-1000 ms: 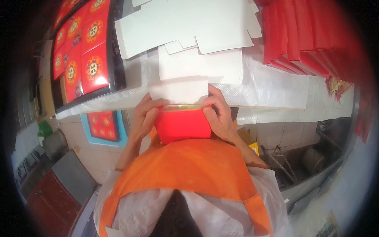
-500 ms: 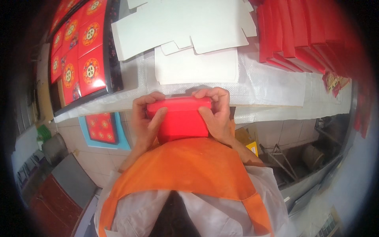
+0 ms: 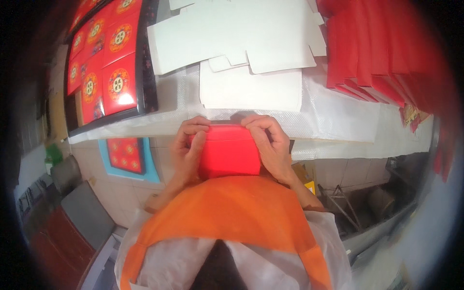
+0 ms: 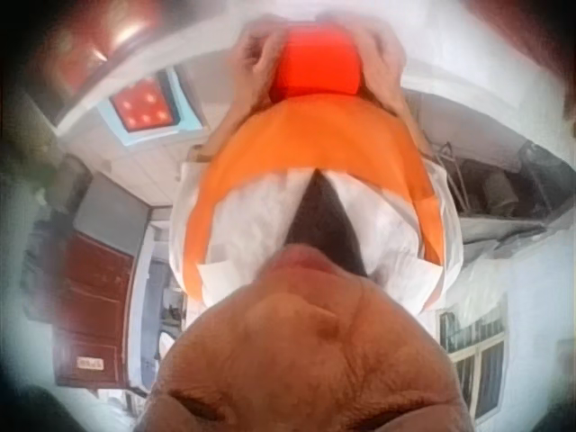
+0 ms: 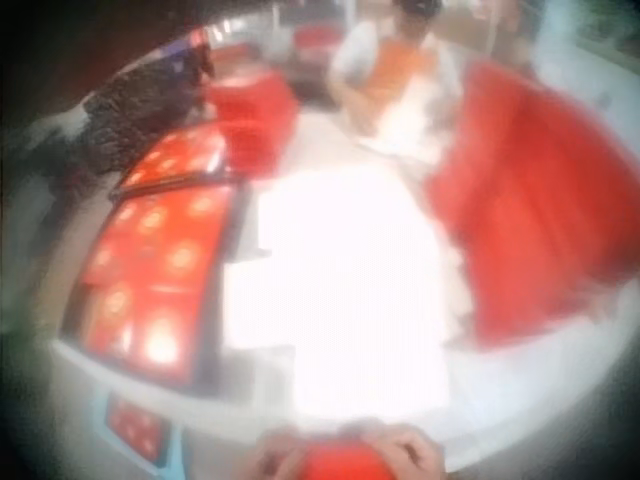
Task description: The person assembles small red boxes by folding white cardboard inserts and placing them inside red sleeves. They then place the completed boxes into a larger tray and arrange them in rows.
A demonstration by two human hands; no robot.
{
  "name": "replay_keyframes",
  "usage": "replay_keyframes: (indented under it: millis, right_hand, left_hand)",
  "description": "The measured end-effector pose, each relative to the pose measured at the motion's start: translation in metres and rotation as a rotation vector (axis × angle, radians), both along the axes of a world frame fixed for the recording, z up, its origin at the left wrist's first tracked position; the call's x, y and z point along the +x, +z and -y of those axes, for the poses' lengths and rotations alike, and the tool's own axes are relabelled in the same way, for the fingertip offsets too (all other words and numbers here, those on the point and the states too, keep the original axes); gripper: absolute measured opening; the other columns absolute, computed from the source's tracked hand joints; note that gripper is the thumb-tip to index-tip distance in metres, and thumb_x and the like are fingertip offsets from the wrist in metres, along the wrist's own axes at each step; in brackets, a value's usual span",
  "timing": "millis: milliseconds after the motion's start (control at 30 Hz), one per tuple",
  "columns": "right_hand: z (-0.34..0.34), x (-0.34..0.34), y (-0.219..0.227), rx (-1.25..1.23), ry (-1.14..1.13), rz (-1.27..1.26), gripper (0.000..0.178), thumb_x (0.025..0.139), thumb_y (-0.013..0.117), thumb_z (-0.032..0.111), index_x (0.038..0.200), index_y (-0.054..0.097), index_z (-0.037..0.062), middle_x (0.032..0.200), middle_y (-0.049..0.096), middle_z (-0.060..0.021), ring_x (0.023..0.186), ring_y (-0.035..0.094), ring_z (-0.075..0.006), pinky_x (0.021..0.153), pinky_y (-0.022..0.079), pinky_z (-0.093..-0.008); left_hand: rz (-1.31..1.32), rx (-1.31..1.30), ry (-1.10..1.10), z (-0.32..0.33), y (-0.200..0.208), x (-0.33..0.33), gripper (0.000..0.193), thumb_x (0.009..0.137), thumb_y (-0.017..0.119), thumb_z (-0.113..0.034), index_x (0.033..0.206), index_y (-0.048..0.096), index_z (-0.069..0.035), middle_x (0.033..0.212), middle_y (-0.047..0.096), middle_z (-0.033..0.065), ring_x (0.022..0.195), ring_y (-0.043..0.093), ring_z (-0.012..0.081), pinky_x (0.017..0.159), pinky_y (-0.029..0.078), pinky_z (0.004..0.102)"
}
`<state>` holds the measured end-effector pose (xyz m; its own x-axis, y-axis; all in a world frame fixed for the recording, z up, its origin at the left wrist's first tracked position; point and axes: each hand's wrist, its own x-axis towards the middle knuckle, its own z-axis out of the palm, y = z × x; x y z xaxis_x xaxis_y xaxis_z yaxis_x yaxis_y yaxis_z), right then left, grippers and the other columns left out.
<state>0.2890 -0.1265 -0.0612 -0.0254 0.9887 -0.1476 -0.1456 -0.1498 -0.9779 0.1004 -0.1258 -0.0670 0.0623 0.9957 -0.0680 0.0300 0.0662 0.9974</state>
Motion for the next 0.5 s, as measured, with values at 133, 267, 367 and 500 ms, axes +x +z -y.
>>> replay_keyframes:
  millis: [133,267,367,500]
  right_hand:
    - [0.001,-0.002,-0.003,0.047,0.004,-0.034,0.009,0.088,0.042,0.0,0.09,0.051,0.0,0.098,0.058,-0.0109,0.092,0.052,-0.0158,0.083,0.042,-0.0271]
    - [0.003,0.002,-0.012,0.199,0.09,0.015,0.011,0.089,0.041,0.001,0.089,0.051,-0.0003,0.1,0.058,-0.0123,0.097,0.052,-0.0211,0.087,0.04,-0.0304]
    - [0.004,0.003,-0.012,0.245,0.111,0.061,0.011,0.089,0.041,0.001,0.088,0.052,-0.0002,0.101,0.058,-0.0129,0.101,0.051,-0.0238,0.089,0.038,-0.032]
    - [0.009,0.004,-0.014,0.243,0.086,0.057,0.011,0.088,0.041,0.001,0.088,0.052,0.0003,0.107,0.056,-0.014,0.103,0.051,-0.0243,0.091,0.037,-0.0326]
  left_hand:
    - [0.026,0.089,-0.018,0.0,-0.003,0.002,0.009,0.087,0.046,-0.005,0.093,0.051,0.0,0.102,0.054,0.0107,0.097,0.049,0.0182,0.087,0.036,0.0293]
    - [0.046,0.083,0.05,0.002,0.0,0.01,0.009,0.088,0.043,-0.005,0.094,0.049,0.0,0.103,0.052,0.011,0.098,0.048,0.019,0.089,0.036,0.0301]
    - [-0.021,0.1,0.041,0.002,-0.002,0.01,0.009,0.089,0.042,-0.005,0.094,0.048,-0.001,0.105,0.052,0.0113,0.099,0.047,0.0196,0.09,0.035,0.0313]
    - [0.018,0.182,-0.054,0.006,-0.017,0.003,0.011,0.09,0.039,-0.006,0.093,0.048,-0.002,0.11,0.05,0.0126,0.106,0.046,0.0206,0.093,0.034,0.0332]
